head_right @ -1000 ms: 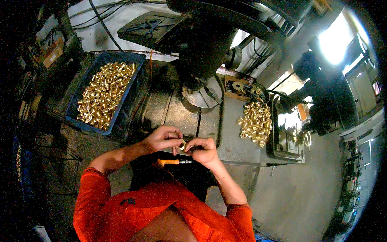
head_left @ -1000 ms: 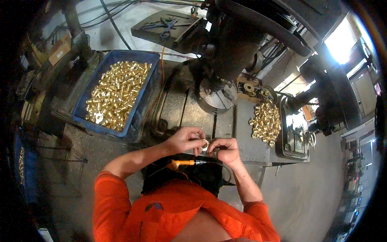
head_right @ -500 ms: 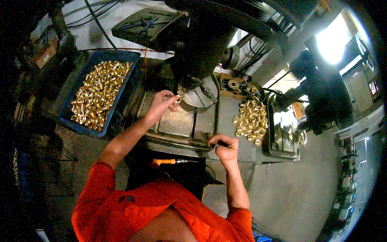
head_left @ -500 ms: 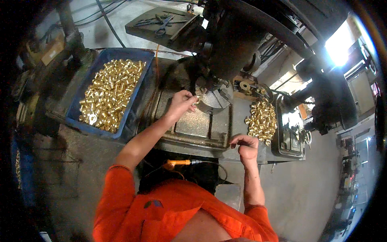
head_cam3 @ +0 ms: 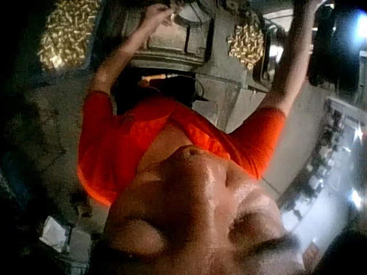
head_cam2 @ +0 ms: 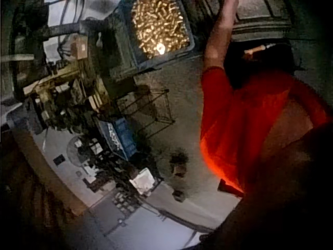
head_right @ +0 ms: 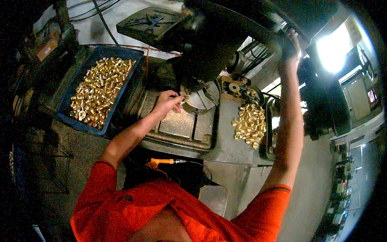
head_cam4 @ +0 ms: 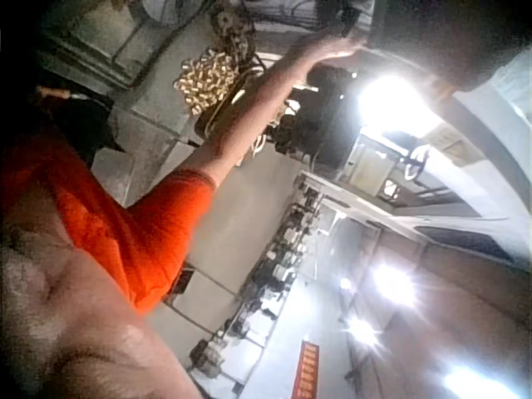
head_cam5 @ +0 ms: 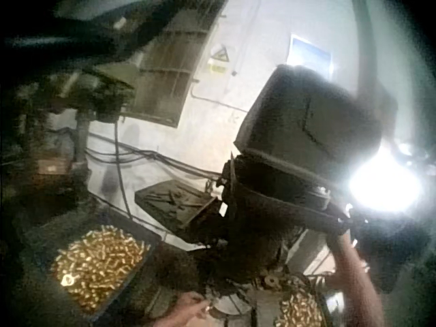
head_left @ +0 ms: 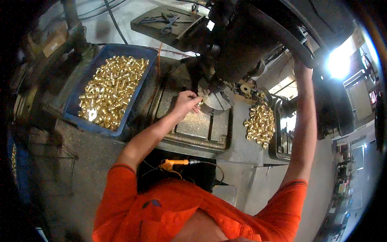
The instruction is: The person repeatedly picks small brass-colored metal parts from a blue bin, places them into a press machine, operates the lever, and removes the processed parts. The cycle continues throughout the clip with the person handling the parts one at a time.
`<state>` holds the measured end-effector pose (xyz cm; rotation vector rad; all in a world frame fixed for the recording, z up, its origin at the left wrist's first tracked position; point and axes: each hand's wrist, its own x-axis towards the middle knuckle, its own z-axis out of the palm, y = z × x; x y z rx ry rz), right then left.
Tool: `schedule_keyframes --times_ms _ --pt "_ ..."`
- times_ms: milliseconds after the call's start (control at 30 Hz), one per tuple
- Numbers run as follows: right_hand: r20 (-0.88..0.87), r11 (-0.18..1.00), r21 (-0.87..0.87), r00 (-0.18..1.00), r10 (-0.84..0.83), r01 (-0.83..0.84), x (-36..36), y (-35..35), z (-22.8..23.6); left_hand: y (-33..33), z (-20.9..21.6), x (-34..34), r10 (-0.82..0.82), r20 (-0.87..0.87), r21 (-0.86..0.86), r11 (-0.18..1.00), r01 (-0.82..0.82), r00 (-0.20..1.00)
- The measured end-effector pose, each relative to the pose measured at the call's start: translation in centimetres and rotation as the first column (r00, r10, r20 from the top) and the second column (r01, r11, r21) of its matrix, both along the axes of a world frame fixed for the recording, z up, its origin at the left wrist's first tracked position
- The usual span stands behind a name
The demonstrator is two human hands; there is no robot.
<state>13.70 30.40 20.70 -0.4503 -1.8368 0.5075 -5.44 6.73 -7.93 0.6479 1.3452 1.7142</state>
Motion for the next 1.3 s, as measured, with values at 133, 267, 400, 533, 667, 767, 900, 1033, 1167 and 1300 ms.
schedule_keyframes --times_ms 133,267,400,533,667,767,900,1033,1167,1300 --pt "-0.143 0.974 -0.224 0.99 0.007 -0.04 -1.3 0.2 4.3 0.0 -0.6 -0.7 -0.031 0.001 0.049 0.998 0.031 1.0" --pt "-0.312 0.912 0.05 0.861 0.402 -0.408 5.5 -8.2 -1.9 -0.3 -0.6 -0.7 -0.028 -0.035 -0.04 0.999 0.026 0.999" --pt "-0.353 0.912 0.168 0.841 0.41 -0.374 8.4 -16.4 -9.1 -0.1 0.2 0.0 -0.04 -0.045 0.02 0.999 0.041 0.998" --pt "-0.443 0.932 0.137 0.821 0.36 -0.335 8.9 -16.9 -16.6 -0.1 0.2 0.1 -0.006 -0.04 -0.002 1.0 0.005 0.999" --pt "-0.413 0.959 0.099 0.865 0.284 -0.267 9.2 -16.8 -16.8 -0.1 -0.5 -0.5 -0.036 -0.07 -0.053 0.998 0.033 0.997" --pt "-0.369 0.968 0.161 0.898 0.238 -0.19 9.0 -16.5 -15.7 0.0 -0.4 -0.8 -0.044 -0.027 -0.033 0.998 0.044 0.999" --pt "-0.321 0.987 0.14 0.946 -0.034 0.083 7.6 -15.3 -8.8 -0.7 -0.9 -0.6 0.004 -0.05 0.02 1.0 -0.003 0.999" --pt "-0.241 0.974 -0.035 0.948 0.207 -0.222 6.0 -10.6 1.0 -1.5 0.0 0.8 0.253 -0.671 0.126 0.965 -0.229 0.697" --pt "-0.23 0.982 -0.04 0.958 0.17 -0.184 6.4 -10.2 2.7 -1.2 0.5 1.4 0.392 -0.918 0.386 0.918 -0.09 0.057" --pt "-0.277 0.972 0.039 0.932 0.233 -0.231 5.7 -11.1 -0.3 -1.7 0.6 1.2 0.364 -0.93 0.358 0.928 -0.102 0.046"
